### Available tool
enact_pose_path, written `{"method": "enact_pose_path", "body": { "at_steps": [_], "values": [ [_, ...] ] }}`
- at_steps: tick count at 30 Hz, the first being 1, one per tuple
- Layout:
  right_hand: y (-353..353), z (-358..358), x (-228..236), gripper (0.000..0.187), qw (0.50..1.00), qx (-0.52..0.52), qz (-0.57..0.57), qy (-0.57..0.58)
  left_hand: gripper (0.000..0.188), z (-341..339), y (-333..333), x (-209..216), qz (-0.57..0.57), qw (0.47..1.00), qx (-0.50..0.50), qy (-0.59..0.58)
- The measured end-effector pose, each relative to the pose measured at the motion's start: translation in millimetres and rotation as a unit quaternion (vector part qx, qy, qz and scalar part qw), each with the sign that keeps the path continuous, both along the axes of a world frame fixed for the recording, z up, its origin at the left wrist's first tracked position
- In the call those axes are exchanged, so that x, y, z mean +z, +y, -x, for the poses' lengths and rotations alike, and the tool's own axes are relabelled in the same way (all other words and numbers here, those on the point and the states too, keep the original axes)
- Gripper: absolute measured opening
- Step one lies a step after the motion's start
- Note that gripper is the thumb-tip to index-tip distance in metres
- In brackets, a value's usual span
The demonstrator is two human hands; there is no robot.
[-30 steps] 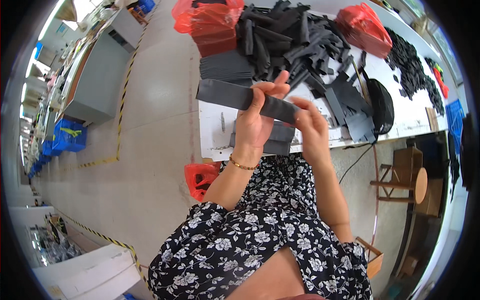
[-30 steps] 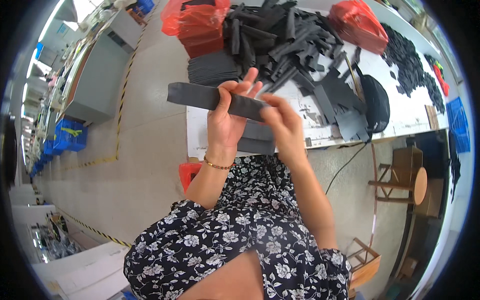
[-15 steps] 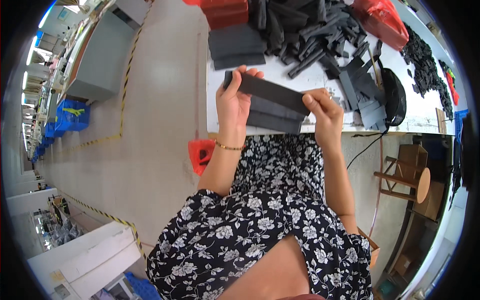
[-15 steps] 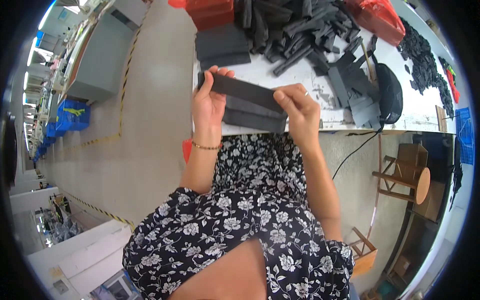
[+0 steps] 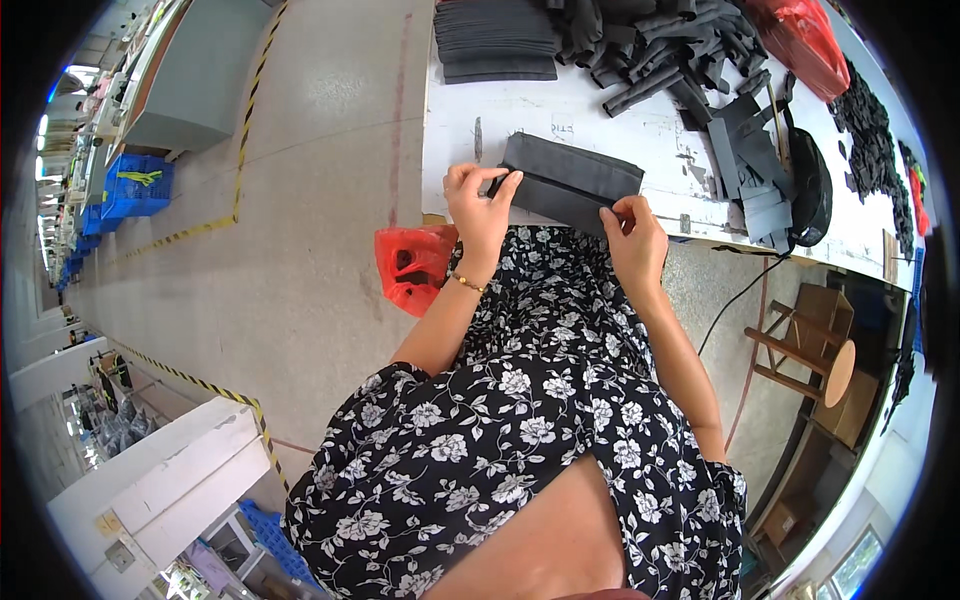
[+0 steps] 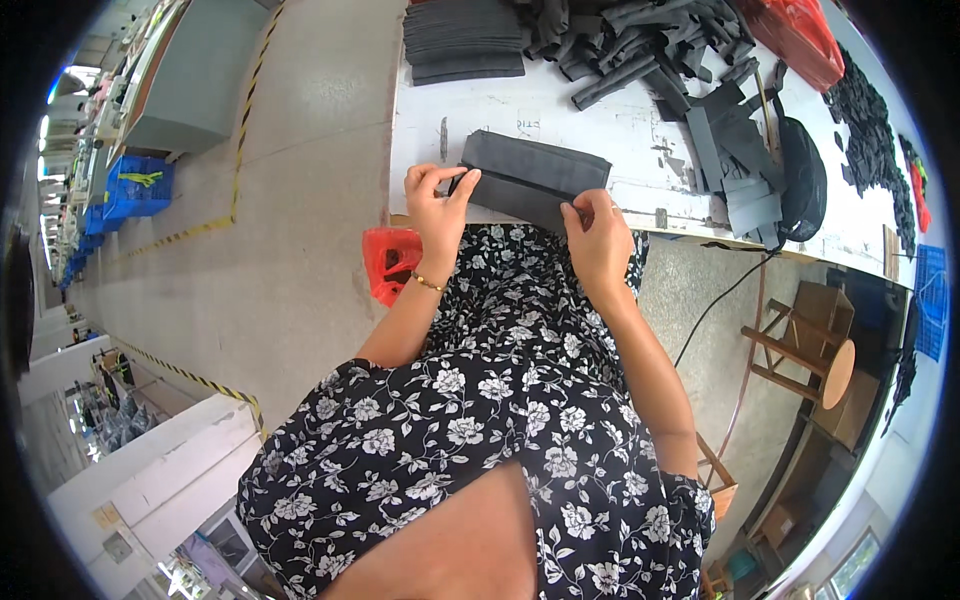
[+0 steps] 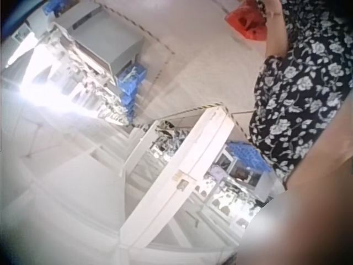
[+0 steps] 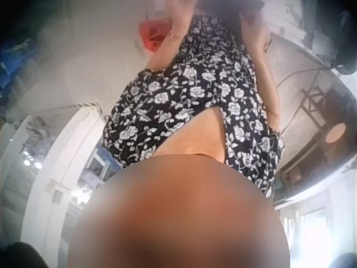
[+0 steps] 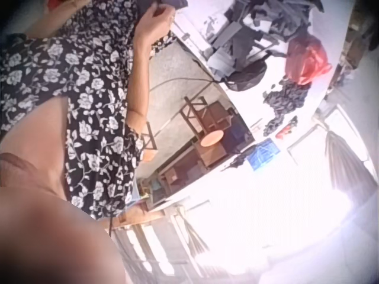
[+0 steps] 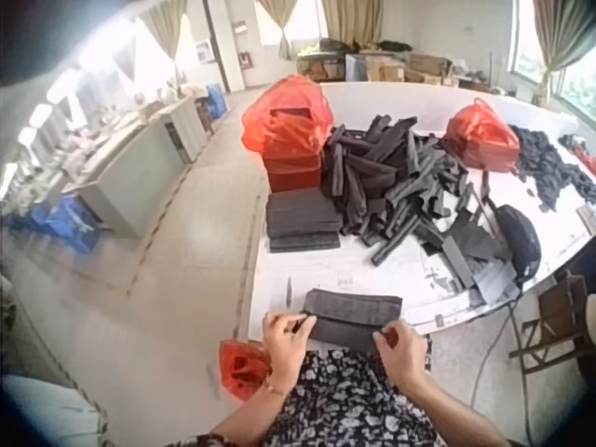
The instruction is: The person is manually assembling black foam or rubber grip components by fitting them together at a workbench.
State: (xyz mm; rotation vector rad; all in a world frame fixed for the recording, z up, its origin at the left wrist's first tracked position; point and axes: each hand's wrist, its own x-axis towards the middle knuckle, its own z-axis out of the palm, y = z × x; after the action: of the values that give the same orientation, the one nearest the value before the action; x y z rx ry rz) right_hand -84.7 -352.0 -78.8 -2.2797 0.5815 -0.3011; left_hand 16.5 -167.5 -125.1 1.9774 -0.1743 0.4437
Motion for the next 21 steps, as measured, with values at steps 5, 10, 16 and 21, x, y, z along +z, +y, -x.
{"method": "enact_pose_path", "body": {
  "at_steps": [5,10,16,21],
  "values": [
    [-4.4,-10.7,-17.3,0.022,0.973,0.007,0.203,-0.108,0.027,-13.8,-6.9,-8.0,-0.086,0.993,0.010,-0.079],
    [-55.8,-9.0,-8.8,0.020,0.971,-0.076,0.174,-0.146,0.019,-26.9,-19.9,32.6,0.005,0.998,-0.028,-0.063],
    [-202.4,-38.6,-36.7,0.020,0.941,-0.125,0.302,-0.084,0.017,-113.6,-139.9,64.4,0.005,0.971,-0.239,-0.003],
    [-222.5,-57.4,-67.2,0.021,0.842,-0.041,0.516,0.152,0.019,-140.9,-213.3,6.5,-0.317,0.917,-0.238,0.038]
  ]
}}
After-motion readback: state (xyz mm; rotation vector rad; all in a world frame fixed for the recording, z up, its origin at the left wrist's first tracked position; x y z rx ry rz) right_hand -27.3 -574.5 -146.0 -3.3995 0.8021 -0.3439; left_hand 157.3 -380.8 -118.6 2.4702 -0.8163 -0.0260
